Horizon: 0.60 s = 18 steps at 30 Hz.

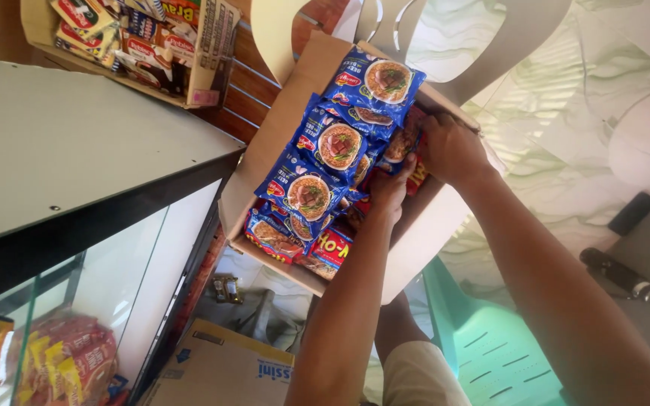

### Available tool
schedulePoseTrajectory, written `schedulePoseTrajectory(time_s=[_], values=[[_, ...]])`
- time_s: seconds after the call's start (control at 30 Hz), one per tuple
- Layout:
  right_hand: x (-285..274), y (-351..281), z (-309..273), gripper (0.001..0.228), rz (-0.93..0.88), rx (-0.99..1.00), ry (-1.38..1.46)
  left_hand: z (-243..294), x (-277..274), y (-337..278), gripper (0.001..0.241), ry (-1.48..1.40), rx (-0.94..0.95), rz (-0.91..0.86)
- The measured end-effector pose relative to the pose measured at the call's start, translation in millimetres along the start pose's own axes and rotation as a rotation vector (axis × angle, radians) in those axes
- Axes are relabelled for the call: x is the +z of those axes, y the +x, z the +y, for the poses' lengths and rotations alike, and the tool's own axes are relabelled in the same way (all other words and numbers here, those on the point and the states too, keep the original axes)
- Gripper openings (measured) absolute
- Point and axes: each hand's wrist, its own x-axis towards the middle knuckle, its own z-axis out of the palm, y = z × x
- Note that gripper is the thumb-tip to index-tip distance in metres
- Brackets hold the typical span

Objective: Organizing and stocking noodle packets and snack bags onto a display shelf and into storage boxes.

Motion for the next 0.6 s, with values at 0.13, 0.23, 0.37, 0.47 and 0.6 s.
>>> schedulePoseTrajectory(time_s=[0.13, 0.23, 0.37, 0.47, 0.6], values=[[13, 9, -3, 0.066, -0.096, 0.089, -0.015, -2, 20, 18, 0.082, 0.081, -0.208, 0.066], [18, 11, -8, 0.053, -0.009, 0.015, -0.058, -12, 19, 18, 0.084, 0.198, -0.197, 0.173], [0, 14, -25, 0.060, -0.276, 0.184, -0.045, -1, 8, -10, 0.084, 0.088, -0.016, 0.177], [5, -3, -29, 0.066, -0.155, 0.105, -0.060, 11, -16, -58, 0.075, 0.094, -0.045, 0.093], [13, -42, -54, 0.038, 0.007, 0.010, 0.051, 6, -73, -136, 0.053, 0.040, 0.118, -0.104]])
